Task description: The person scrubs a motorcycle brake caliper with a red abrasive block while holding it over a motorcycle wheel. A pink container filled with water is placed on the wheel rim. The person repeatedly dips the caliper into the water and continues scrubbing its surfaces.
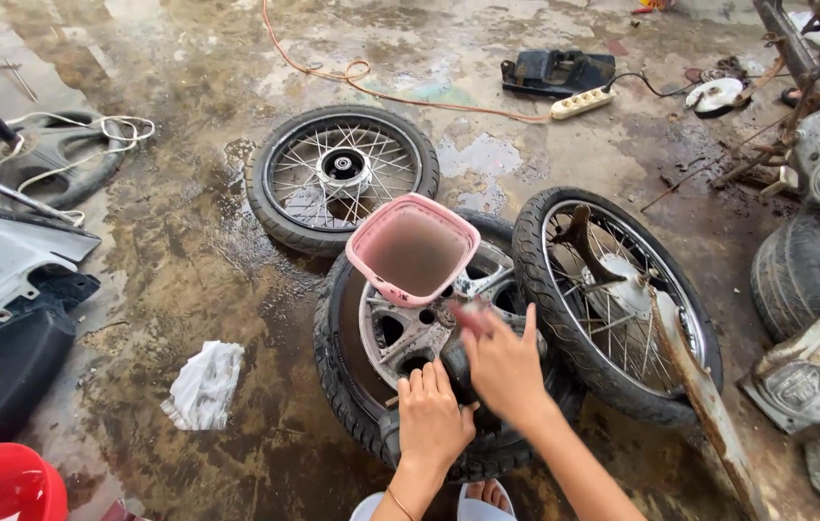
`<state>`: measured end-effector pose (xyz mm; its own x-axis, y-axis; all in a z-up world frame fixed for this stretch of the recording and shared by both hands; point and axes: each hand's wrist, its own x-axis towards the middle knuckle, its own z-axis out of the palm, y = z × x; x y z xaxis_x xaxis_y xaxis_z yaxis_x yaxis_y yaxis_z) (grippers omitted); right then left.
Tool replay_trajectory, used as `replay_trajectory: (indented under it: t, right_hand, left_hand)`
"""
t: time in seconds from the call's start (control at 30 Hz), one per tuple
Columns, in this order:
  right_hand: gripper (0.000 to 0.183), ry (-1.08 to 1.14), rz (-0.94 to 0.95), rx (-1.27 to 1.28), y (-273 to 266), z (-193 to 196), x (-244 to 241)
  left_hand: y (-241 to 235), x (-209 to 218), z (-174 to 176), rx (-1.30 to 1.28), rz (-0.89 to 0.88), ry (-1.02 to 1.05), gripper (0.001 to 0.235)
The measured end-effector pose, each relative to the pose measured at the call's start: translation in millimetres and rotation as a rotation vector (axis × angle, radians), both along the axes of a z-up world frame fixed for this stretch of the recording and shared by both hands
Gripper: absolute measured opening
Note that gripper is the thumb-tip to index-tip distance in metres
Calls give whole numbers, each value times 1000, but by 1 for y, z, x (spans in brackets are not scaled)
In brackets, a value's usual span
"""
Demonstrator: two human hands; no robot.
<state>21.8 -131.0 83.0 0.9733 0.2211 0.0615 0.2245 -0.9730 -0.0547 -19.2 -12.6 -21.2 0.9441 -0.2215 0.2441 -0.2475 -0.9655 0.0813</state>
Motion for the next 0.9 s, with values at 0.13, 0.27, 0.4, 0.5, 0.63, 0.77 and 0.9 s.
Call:
replay_trajectory:
  t: [0.13, 0.27, 0.4, 0.5, 0.63, 0.77, 0.9]
  right_hand:
    - [26, -413, 288, 96, 4, -17, -35]
    - [28, -117, 107, -99, -15, -34, 13]
    - [32, 36, 75, -84, -2, -4, 13]
    - [39, -276, 351, 37, 2, -27, -36]
    - [33, 87, 215, -111, -16, -1, 5]
    - [31, 0, 106, -107, -30, -26, 23]
    - [32, -243, 478, 87, -18, -19, -25]
  left_hand:
    - [4, 5, 7, -9, -4, -64, 46]
    - [0, -8, 2, -43, -18, -1, 92]
    - [-1, -2, 1, -55, -7, 15, 96]
    - [2, -3, 14, -118, -38, -104, 30]
    - [-1, -5, 7, -119, -22, -21, 92]
    - [-4, -7, 0, -38, -11, -35, 98]
    - [-2, -9, 14, -88, -41, -42, 67]
